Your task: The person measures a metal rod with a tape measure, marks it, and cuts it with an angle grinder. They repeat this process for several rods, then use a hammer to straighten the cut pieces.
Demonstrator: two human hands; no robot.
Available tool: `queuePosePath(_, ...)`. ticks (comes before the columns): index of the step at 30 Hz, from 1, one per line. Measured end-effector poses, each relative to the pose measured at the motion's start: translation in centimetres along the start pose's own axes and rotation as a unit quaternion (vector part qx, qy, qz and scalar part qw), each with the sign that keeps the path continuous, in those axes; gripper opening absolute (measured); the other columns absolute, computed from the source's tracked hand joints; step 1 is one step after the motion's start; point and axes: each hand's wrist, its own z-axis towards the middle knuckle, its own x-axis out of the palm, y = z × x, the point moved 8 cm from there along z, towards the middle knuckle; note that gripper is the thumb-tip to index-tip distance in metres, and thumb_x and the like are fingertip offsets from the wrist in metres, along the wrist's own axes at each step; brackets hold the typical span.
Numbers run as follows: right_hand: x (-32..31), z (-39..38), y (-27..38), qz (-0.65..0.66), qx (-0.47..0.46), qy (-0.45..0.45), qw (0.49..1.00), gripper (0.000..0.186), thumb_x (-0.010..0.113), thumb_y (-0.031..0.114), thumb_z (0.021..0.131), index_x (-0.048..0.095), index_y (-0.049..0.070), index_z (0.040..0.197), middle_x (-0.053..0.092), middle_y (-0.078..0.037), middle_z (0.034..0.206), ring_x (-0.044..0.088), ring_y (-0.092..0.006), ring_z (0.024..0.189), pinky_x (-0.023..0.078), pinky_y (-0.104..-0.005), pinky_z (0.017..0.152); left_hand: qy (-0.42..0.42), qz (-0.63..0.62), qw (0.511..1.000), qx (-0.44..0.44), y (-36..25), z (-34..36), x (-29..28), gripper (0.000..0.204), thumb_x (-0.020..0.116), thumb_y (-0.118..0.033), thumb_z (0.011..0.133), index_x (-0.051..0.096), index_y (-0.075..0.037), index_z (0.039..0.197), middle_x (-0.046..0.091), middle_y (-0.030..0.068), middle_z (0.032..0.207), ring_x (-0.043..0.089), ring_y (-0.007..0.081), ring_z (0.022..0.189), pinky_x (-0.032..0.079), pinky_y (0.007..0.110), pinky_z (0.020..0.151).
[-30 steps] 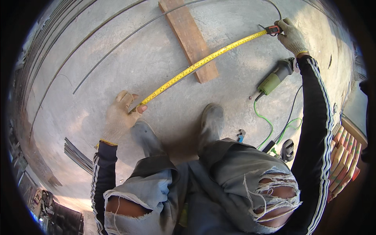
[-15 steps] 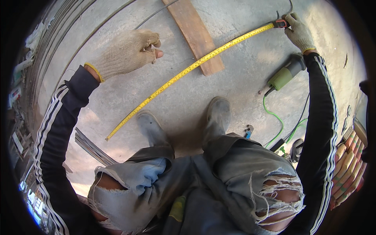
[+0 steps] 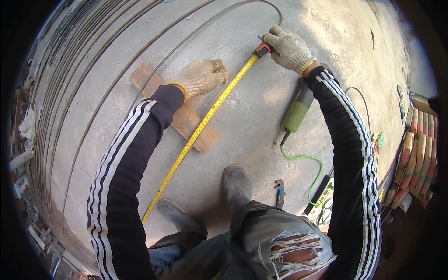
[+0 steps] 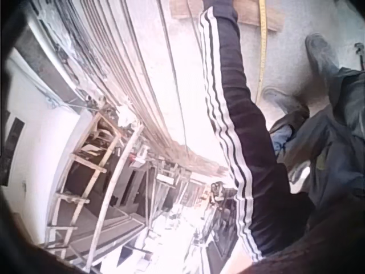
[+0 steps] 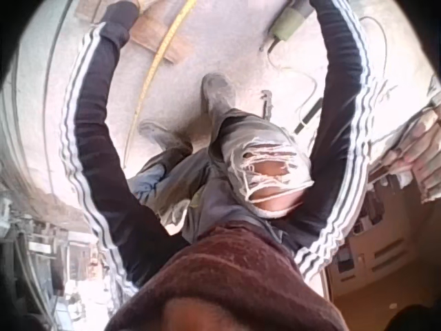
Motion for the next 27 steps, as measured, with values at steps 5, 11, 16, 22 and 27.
queuePosePath(5,-0.3,0.1,0.3,0.001,0.001,0.004,1.000,0.034,0.080,0.017,0.090,0.072,0.017,0.122,0.064,-0.006,0.118,0.073,-0.0267,0.109,0.064,-0.0408,0.087,0.065,-0.280,0.951,-0.110,0.7,6.0,4.7,0.061,0.053,-0.049,0.108,0.062,-0.003,0.146,0.071,0.0227,0.135,0.071,0.0335,0.120,0.052,0.045,0.108)
queuePosePath(11,-0.2,0.3,0.3,0.020,0.004,0.039,0.999,0.034,0.079,0.015,0.088,0.071,0.016,0.121,0.063,-0.007,0.123,0.069,-0.0265,0.118,0.063,-0.0399,0.093,0.103,-0.613,0.765,-0.170,0.2,8.4,8.1,0.055,0.052,-0.035,0.111,0.053,0.007,0.146,0.067,0.0268,0.133,0.072,0.0352,0.116,0.059,0.044,0.103)
queuePosePath(16,-0.2,0.1,0.1,0.023,-0.008,0.040,0.999,0.035,0.079,0.015,0.088,0.070,0.016,0.122,0.062,-0.007,0.126,0.069,-0.0262,0.119,0.063,-0.0399,0.094,0.123,-0.656,0.731,-0.139,-0.2,9.4,10.3,0.043,0.054,-0.017,0.109,0.053,0.009,0.143,0.069,0.0232,0.119,0.074,0.0268,0.102,0.065,0.034,0.084)
queuePosePath(22,0.7,0.8,-2.3,0.008,0.001,0.012,1.000,0.034,0.081,0.018,0.088,0.072,0.017,0.121,0.065,-0.006,0.123,0.071,-0.0265,0.116,0.064,-0.0410,0.092,0.128,-0.668,0.724,-0.114,0.8,10.0,11.0,0.040,0.056,-0.010,0.107,0.053,0.010,0.142,0.069,0.0163,0.107,0.072,0.0189,0.086,0.065,0.030,0.076)
queuePosePath(27,1.4,1.3,-4.7,-0.026,0.040,-0.003,0.999,0.032,0.081,0.023,0.092,0.074,0.018,0.123,0.068,-0.006,0.122,0.073,-0.0275,0.113,0.064,-0.0400,0.091,0.113,-0.656,0.735,-0.130,0.4,9.7,10.6,0.039,0.056,-0.012,0.108,0.054,0.009,0.140,0.070,0.0165,0.108,0.074,0.0184,0.089,0.066,0.028,0.074)
